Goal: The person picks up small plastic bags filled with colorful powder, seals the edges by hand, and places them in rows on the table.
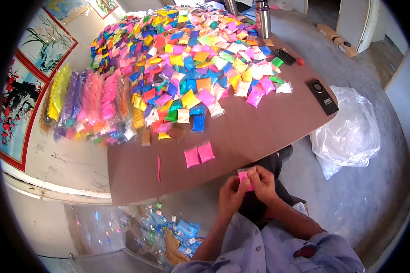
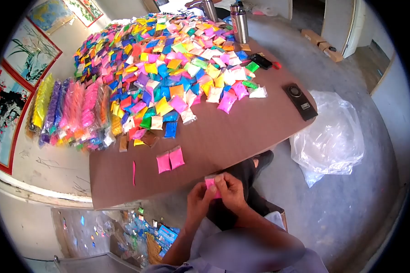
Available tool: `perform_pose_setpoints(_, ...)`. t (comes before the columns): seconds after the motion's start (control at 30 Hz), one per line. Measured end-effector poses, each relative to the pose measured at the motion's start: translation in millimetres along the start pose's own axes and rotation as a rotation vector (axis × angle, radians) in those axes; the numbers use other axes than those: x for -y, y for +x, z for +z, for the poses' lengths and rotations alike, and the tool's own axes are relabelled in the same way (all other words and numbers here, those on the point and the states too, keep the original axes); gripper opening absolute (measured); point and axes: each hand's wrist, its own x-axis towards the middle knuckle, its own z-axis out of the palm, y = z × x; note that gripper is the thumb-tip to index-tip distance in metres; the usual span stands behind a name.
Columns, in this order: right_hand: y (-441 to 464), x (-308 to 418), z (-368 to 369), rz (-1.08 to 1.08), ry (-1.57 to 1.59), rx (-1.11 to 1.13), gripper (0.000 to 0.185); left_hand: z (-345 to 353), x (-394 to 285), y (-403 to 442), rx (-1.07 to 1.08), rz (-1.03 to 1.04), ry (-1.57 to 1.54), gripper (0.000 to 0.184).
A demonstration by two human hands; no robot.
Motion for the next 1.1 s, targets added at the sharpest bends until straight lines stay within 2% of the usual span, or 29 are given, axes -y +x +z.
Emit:
perform_pose_setpoints(0.03, 7.0, 7.7, -1.5, 0.007, -0.004, 0.005, 0.026, 2.0, -3.9, 4.2, -0.012, -0.003, -0.009, 0.025)
perform_pose_setpoints(0.1, 26.7, 24.7, -4.0, -0.134, -0.161, 0.029, 0.028, 2.1, -19.0, 19.9, 0.021, 0.037, 0.051, 0.027)
perform_pose_setpoints(0.17, 49.1, 41.9, -2.5, -0.117, -0.169, 0.017, 0.03, 6.3, -30.4, 43.6, 0.059, 0.082, 0.112, 0.028)
perform_pose_setpoints(0.23, 75.4, 53.8, -3.5, -0.106, -0.181, 0.006, 0.032, 15.0, -34.8, 73.2, 0.055, 0.272, 0.102, 0.03)
perform_pose_setpoints(0.37, 122.8, 51.3, -15.6, -0.167, -0.274, -0.019, 0.038, 24.3, -31.6, 117.5, 0.083, 0.282, 0.22, 0.029)
perform_pose_setpoints(0.43, 133.5, 36.8, -22.0, -0.173, -0.317, -0.039, 0.039, 30.6, -25.5, 124.6, 0.066, 0.221, 0.37, 0.029)
perform_pose_setpoints(0.47, 136.0, 28.2, -25.1, -0.219, -0.382, -0.055, 0.038, 32.9, -17.4, 127.6, 0.069, 0.213, 0.369, 0.029)
perform_pose_setpoints(0.53, 137.6, 21.6, -25.3, -0.256, -0.447, -0.071, 0.037, 35.6, -11.2, 131.5, 0.06, 0.275, 0.12, 0.031)
perform_pose_setpoints(0.67, 131.9, 24.8, -22.6, -0.248, -0.449, -0.136, 0.036, 36.8, -37.0, 122.6, 0.047, 0.289, 0.262, 0.03)
perform_pose_setpoints(0.73, 130.6, 31.2, -21.3, -0.212, -0.446, -0.134, 0.035, 37.5, -37.0, 123.2, 0.076, 0.275, 0.252, 0.03)
perform_pose_setpoints(0.93, 131.0, 32.7, -16.2, -0.315, -0.443, -0.106, 0.036, 31.3, -12.2, 129.3, 0.054, 0.291, 0.178, 0.027)
perform_pose_setpoints(1.0, 131.2, 33.6, -18.7, -0.307, -0.497, -0.035, 0.037, 32.2, -12.3, 127.9, 0.012, 0.328, 0.202, 0.027)
perform_pose_setpoints(1.1, 130.9, 25.6, -18.2, -0.316, -0.489, -0.095, 0.034, 35.1, -20.8, 123.7, -0.017, 0.33, 0.195, 0.026)
